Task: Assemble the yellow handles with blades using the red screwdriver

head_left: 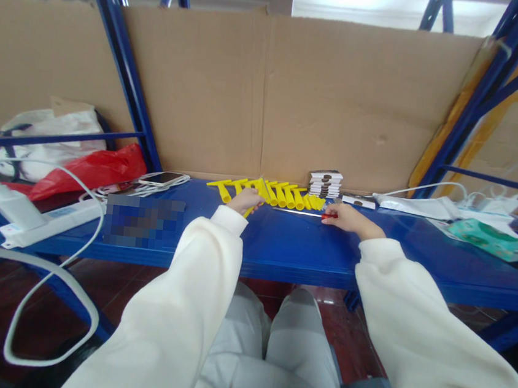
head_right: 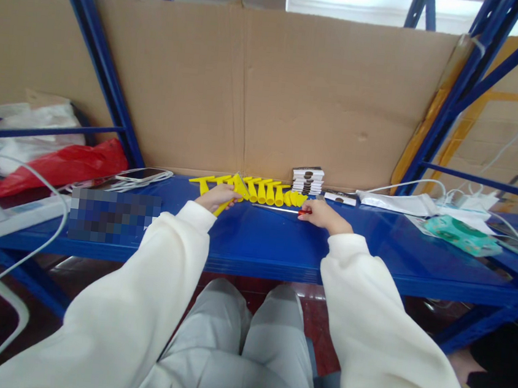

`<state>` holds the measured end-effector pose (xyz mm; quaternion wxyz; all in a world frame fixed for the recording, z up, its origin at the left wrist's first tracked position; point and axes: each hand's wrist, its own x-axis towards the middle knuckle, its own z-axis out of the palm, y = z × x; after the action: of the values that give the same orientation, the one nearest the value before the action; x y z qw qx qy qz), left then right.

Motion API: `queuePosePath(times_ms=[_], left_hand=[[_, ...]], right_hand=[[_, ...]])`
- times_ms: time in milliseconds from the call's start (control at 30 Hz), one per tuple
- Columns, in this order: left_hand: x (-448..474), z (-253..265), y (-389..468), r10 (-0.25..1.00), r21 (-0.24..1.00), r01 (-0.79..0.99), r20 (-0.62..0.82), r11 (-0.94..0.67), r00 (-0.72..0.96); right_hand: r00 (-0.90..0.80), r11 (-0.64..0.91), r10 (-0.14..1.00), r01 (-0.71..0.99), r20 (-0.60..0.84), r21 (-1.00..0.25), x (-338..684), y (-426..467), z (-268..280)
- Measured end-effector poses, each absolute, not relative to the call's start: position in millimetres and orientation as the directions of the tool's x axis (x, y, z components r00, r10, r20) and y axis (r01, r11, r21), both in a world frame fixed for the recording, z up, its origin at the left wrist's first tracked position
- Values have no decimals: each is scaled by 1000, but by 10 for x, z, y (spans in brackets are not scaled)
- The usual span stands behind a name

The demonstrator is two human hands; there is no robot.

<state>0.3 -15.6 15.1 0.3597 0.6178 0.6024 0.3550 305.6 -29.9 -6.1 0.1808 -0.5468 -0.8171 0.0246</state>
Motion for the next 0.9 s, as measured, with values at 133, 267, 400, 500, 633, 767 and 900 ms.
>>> queuePosePath(times_ms=[133,267,400,500,633,767,900], left_hand=[[-5,136,-137,999,873,487,22,-30,24],[-4,145,-151,999,878,477,37,-45,27],[7,169,-190,998,882,468,52,-62,34],[15,184,-215,998,887,458,55,-66,37],[17,187,-222,998,892,448,53,-65,39],[14,178,-216,997,890,450,63,-74,38],[17,184,-229,998,882,467,61,-69,33]], right_hand=[[-300,356,919,909,256,-215,3119,-264,-71],[-251,294,944,935,213,-201,3168,-244,-80],[-197,230,962,959,191,-169,3203,-226,-94],[-161,186,971,973,177,-137,3229,-196,-108],[-131,157,975,978,178,-137,3257,-149,-126],[-136,177,959,973,247,-149,3268,-119,-140],[-158,203,958,963,239,-179,3261,-116,-138]])
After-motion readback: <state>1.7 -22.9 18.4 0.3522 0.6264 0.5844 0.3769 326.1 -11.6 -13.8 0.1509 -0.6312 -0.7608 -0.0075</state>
